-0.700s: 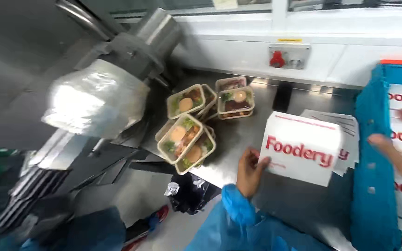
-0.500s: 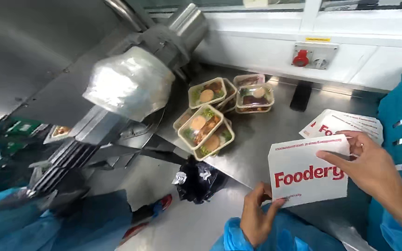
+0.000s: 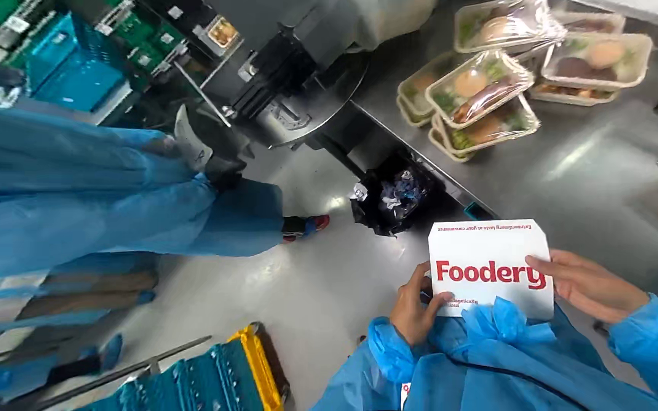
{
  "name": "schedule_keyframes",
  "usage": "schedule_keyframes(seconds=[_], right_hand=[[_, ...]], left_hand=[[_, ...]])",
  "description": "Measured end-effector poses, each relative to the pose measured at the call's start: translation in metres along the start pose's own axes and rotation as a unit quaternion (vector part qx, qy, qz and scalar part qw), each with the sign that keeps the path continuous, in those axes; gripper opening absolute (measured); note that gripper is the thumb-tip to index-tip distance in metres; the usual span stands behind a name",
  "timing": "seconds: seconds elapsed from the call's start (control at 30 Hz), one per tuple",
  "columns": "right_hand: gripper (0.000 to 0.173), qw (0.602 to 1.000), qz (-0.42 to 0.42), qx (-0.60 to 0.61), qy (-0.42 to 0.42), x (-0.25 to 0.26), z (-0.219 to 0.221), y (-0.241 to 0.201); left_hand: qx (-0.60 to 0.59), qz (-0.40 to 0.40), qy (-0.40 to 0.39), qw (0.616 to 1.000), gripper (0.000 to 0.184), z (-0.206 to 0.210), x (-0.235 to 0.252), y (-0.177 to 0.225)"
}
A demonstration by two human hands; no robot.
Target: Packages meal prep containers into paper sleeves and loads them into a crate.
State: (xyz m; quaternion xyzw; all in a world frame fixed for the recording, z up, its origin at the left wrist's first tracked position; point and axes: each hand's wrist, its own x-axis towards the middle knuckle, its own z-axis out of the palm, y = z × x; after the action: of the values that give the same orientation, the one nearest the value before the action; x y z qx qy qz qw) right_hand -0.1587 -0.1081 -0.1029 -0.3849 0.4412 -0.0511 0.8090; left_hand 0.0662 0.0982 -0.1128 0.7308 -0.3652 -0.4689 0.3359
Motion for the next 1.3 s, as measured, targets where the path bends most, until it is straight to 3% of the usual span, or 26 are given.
schedule_keyframes(seconds=[0.07, 0.13, 0.2, 0.27, 0.33, 0.4, 0.5, 0.6, 0.7, 0.77, 0.83, 0.9, 0.97, 1.03, 1.07, 1.13, 1.2, 1.3], right_hand=[[0.020, 0.999, -0.019, 0.000, -0.031, 0.008, 0.022, -0.013], [0.019, 0.998, -0.047, -0.003, -0.040, 0.018, 0.043, -0.027], [0.017, 0.995, -0.078, 0.006, -0.060, 0.020, 0.063, -0.042], [0.018, 0.990, -0.098, 0.013, -0.097, 0.010, 0.076, -0.053], [0.019, 0.987, -0.118, 0.009, -0.107, -0.007, 0.081, -0.059], [0.018, 0.983, -0.158, -0.026, -0.092, -0.018, 0.071, -0.062], [0.012, 0.964, -0.235, -0.114, -0.049, -0.028, 0.044, -0.056], [0.007, 0.918, -0.314, -0.231, 0.075, -0.043, 0.028, -0.058], [0.011, 0.900, -0.309, -0.246, 0.184, -0.050, 0.007, -0.062], [0.026, 0.907, -0.282, -0.247, 0.190, -0.046, -0.018, -0.057], [0.031, 0.923, -0.279, -0.215, 0.153, -0.040, -0.043, -0.048], [0.019, 0.923, -0.302, -0.177, 0.161, -0.028, -0.059, -0.042], [0.020, 0.918, -0.311, -0.107, 0.221, -0.008, -0.071, -0.051], [0.023, 0.918, -0.298, 0.014, 0.260, 0.013, -0.089, -0.073], [0.025, 0.916, -0.293, 0.072, 0.265, 0.023, -0.099, -0.085], [0.027, 0.907, -0.293, 0.167, 0.252, 0.041, -0.118, -0.101], [0.028, 0.903, -0.290, 0.239, 0.211, 0.052, -0.130, -0.105], [0.028, 0.905, -0.244, 0.273, 0.215, 0.055, -0.140, -0.097]], left_hand=[[0.228, 0.010, -0.001, 0.974, 0.062, -0.031, -0.001, 0.018], [0.415, 0.090, 0.101, 0.900, 0.059, -0.058, -0.002, 0.043], [0.497, 0.247, 0.227, 0.800, 0.076, -0.083, 0.006, 0.072], [0.507, 0.335, 0.208, 0.766, 0.090, -0.088, 0.017, 0.106], [0.474, 0.356, 0.120, 0.797, 0.098, -0.076, 0.029, 0.124], [0.422, 0.356, 0.037, 0.833, 0.091, -0.060, 0.041, 0.133], [0.334, 0.306, -0.096, 0.886, 0.056, -0.041, 0.054, 0.143], [0.270, 0.307, -0.138, 0.902, 0.025, -0.020, 0.067, 0.153], [0.302, 0.375, -0.116, 0.869, 0.022, 0.002, 0.086, 0.168], [0.350, 0.434, -0.088, 0.825, 0.032, 0.015, 0.099, 0.180], [0.395, 0.440, -0.090, 0.801, 0.036, 0.025, 0.114, 0.195], [0.429, 0.325, -0.083, 0.839, 0.036, 0.022, 0.135, 0.215], [0.396, 0.135, 0.079, 0.905, 0.043, -0.003, 0.177, 0.225], [0.294, -0.057, 0.196, 0.934, 0.069, -0.052, 0.243, 0.220], [0.231, -0.115, 0.206, 0.944, 0.080, -0.074, 0.272, 0.208], [0.126, -0.128, 0.174, 0.968, 0.080, -0.095, 0.316, 0.178], [0.105, -0.063, 0.179, 0.976, 0.067, -0.106, 0.337, 0.166], [0.100, 0.041, 0.157, 0.982, 0.070, -0.121, 0.359, 0.165]])
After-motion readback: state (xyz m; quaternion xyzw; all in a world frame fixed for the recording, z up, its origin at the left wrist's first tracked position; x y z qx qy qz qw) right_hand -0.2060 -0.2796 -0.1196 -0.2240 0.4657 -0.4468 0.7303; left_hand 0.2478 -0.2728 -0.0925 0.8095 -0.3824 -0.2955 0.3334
